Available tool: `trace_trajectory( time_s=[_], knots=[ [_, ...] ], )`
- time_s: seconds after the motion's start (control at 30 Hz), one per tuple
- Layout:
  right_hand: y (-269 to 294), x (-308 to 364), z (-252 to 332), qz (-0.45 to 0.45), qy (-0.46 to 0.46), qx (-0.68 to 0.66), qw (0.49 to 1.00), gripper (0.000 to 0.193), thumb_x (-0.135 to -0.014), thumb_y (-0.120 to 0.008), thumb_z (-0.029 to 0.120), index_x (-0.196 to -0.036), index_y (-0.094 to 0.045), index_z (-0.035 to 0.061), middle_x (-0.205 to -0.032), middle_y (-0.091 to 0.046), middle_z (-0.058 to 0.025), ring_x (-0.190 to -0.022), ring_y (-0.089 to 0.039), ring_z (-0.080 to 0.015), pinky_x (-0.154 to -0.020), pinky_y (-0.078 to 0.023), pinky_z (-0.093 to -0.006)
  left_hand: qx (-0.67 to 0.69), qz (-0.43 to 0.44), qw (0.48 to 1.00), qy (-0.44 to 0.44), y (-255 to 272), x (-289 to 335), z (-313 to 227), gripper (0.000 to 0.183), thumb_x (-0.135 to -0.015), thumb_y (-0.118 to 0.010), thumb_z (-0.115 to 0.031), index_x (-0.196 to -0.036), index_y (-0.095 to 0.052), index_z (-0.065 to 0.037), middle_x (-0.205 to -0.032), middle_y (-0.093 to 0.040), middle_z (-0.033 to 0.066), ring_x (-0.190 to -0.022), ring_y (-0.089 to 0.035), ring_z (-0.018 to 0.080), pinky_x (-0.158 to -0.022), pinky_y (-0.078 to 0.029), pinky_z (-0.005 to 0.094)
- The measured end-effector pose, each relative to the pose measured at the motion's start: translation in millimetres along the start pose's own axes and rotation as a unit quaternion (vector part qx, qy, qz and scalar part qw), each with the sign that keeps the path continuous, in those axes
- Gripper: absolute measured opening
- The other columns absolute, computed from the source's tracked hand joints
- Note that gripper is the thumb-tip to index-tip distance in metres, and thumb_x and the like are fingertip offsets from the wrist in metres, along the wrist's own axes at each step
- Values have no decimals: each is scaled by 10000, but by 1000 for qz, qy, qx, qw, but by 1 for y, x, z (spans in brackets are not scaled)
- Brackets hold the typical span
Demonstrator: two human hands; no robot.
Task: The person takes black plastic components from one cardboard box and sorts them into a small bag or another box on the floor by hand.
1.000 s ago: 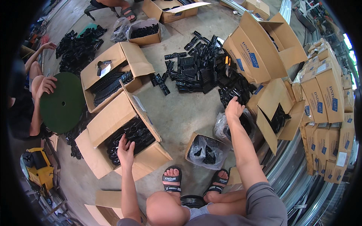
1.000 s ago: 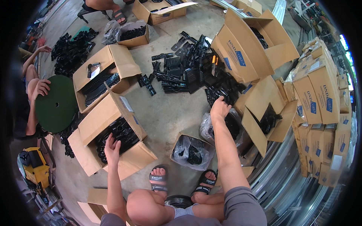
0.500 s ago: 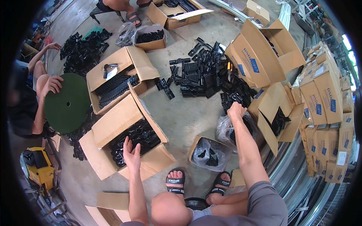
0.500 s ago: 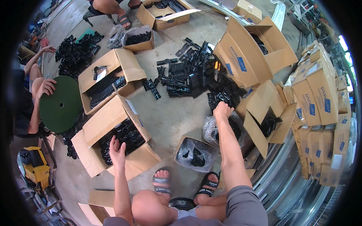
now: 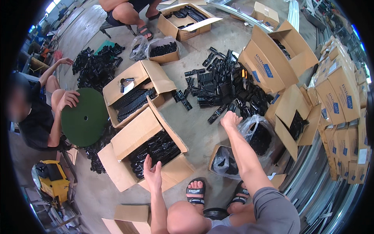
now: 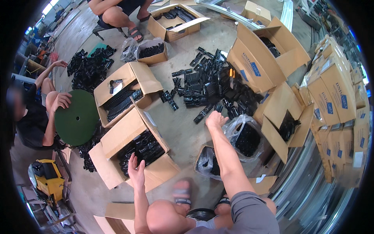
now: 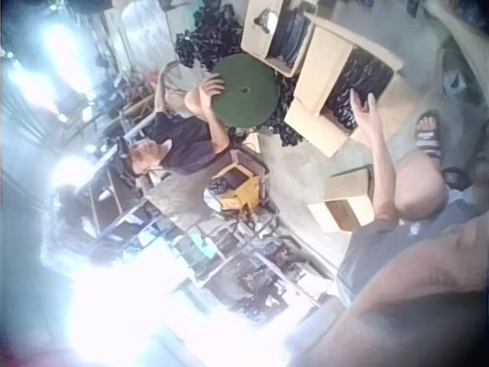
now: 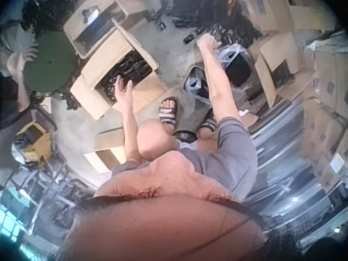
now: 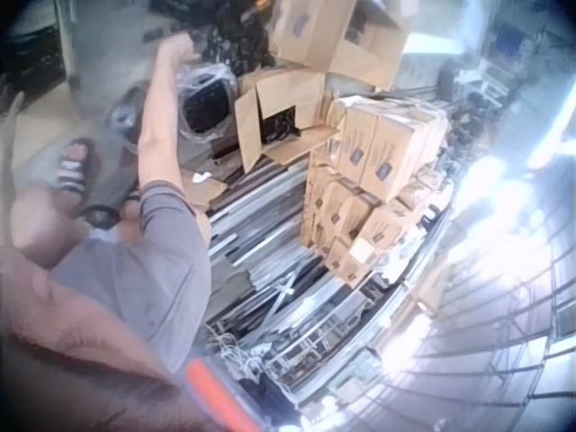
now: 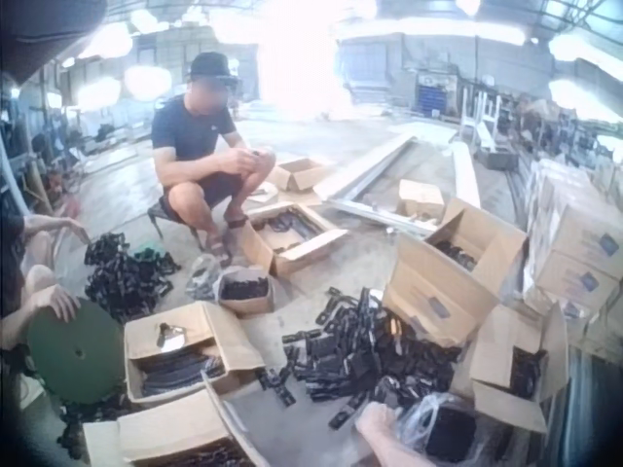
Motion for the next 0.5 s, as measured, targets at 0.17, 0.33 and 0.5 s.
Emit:
trace_trajectory(
  time_s=[0.17, 0.33, 0.5],
  knots=[
    [-18, 36, -7, -11, 4, -21, 1000, 275, -782, -668, 188, -1013, -759, 70, -1103, -730, -188, -1095, -682, -338, -1041, -382, -443, -7, -14, 1000, -24, 24, 10, -5, 608, -904, -692, -42, -1458, -448, 11, -1482, -476, 208, -1391, -451, 306, -1072, -445, 399],
    [-26, 76, -3, 14, 43, -8, 999, 436, -787, -785, 389, -1040, -719, 40, -1147, -701, -230, -1092, -677, -348, -1060, -390, -507, -50, -8, 998, -22, 33, 25, -2, 576, -909, -694, -78, -1441, -486, -10, -1461, -510, 188, -1356, -491, 288, -1076, -437, 425],
    [-38, 66, -31, -68, -15, -155, 985, 646, -759, -839, 330, -1207, -534, -22, -1238, -628, -295, -1153, -628, -396, -992, -478, -500, -70, 12, 997, -25, 31, 39, -10, 574, -904, -705, -107, -1439, -506, -43, -1438, -535, 183, -1338, -507, 298, -1083, -429, 449]
  ],
)
Point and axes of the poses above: each hand's wrist, its own x-axis away from the middle knuckle, its own y-axis out of the back of the hand, z = x × y, the point moved 10 cm from there along -x, towards the middle knuckle
